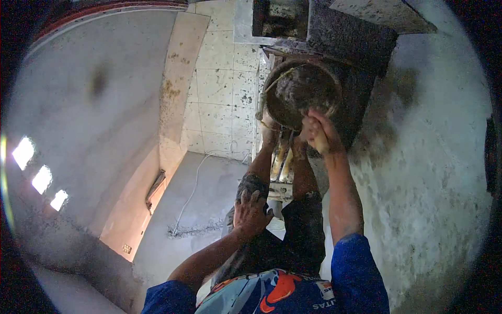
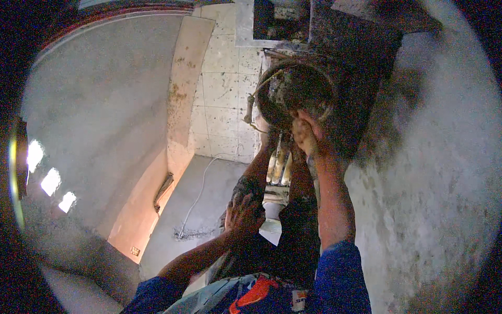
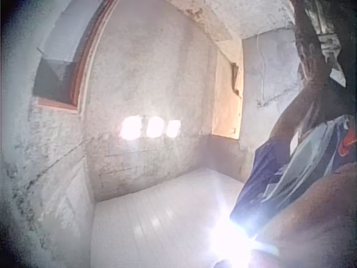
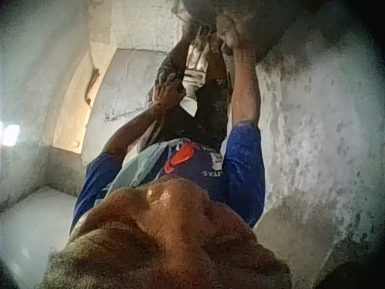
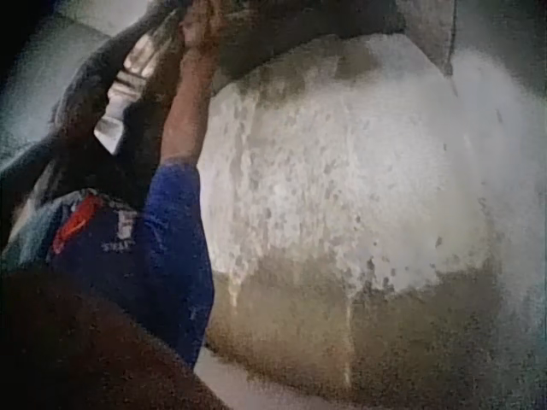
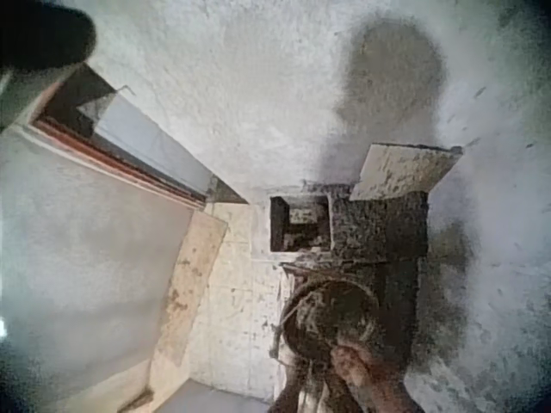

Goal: The person scoops plaster from a bucket with a trowel, applies it onto the wall, and smooths the plaster across the wall surface with a float.

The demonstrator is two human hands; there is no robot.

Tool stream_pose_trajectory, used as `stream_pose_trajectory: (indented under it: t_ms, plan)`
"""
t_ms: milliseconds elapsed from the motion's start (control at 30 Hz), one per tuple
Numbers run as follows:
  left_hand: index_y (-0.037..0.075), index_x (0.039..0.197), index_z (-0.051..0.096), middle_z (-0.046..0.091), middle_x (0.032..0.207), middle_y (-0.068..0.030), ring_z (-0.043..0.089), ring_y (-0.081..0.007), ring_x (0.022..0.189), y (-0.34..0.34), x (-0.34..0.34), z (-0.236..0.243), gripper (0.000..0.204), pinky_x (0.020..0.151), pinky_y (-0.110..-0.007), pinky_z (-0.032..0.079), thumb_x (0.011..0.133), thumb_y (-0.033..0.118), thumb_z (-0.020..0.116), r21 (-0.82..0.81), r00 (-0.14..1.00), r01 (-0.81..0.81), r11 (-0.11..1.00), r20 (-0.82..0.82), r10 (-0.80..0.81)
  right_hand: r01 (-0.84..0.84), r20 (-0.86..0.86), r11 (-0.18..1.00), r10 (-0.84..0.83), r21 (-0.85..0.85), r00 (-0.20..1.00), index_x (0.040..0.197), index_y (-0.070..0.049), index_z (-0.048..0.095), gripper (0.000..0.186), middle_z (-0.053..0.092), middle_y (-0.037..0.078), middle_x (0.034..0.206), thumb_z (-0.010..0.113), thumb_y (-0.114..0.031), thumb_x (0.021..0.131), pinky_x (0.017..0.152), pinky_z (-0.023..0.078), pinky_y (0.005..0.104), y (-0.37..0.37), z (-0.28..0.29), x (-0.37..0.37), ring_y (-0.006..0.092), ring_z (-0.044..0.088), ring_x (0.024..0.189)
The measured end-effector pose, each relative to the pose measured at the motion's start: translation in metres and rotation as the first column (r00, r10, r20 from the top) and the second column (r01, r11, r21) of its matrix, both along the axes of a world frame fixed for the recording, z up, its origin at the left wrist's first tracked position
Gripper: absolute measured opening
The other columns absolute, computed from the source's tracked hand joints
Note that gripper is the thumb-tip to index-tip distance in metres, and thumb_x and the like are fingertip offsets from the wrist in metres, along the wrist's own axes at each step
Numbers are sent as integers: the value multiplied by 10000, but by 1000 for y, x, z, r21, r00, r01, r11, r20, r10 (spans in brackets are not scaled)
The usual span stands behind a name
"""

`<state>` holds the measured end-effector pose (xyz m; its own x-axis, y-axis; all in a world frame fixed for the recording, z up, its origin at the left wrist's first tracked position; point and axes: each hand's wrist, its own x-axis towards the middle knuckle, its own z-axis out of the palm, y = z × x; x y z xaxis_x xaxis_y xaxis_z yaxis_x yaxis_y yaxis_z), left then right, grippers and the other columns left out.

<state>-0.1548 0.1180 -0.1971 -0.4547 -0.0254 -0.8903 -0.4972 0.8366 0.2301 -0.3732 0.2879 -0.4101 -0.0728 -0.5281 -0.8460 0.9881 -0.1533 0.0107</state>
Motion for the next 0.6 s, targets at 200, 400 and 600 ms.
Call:
stream_pose_trajectory:
  t_ms: [200, 400, 600]
  plan:
    - [91, 1186, 590, 430, 1356, -147, 296, -423, 1311, -12, 0, 3, 516, 1025, -586, 285, 814, 448, 591, -6, 996, -10, 1000, 92, 11, -688, -48, 488, 832, 537, 553, 848, -79, 577, 256, 596, 17, 694, 548, -318, 937, 438, 465, 317, -16, 135, -30, 151, 528, 464]
    - [96, 1175, 597, 432, 1356, -144, 300, -422, 1309, 4, -8, -4, 517, 1015, -589, 294, 804, 457, 600, 11, 1000, -23, 1000, 13, 23, -643, -260, 444, 894, 624, 366, 952, -52, 548, 241, 602, 38, 743, 539, -292, 942, 467, 482, 321, -14, 11, 5, 152, 552, 520]
    - [80, 1092, 629, 445, 1335, -143, 316, -418, 1292, 4, -8, -1, 459, 989, -593, 318, 794, 430, 622, 20, 999, -7, 1000, 49, 6, 298, 341, 904, -188, -307, 921, 1056, -24, 519, 266, 608, 59, 791, 530, -266, 946, 497, 498, 325, -33, -26, -14, 154, 575, 576]
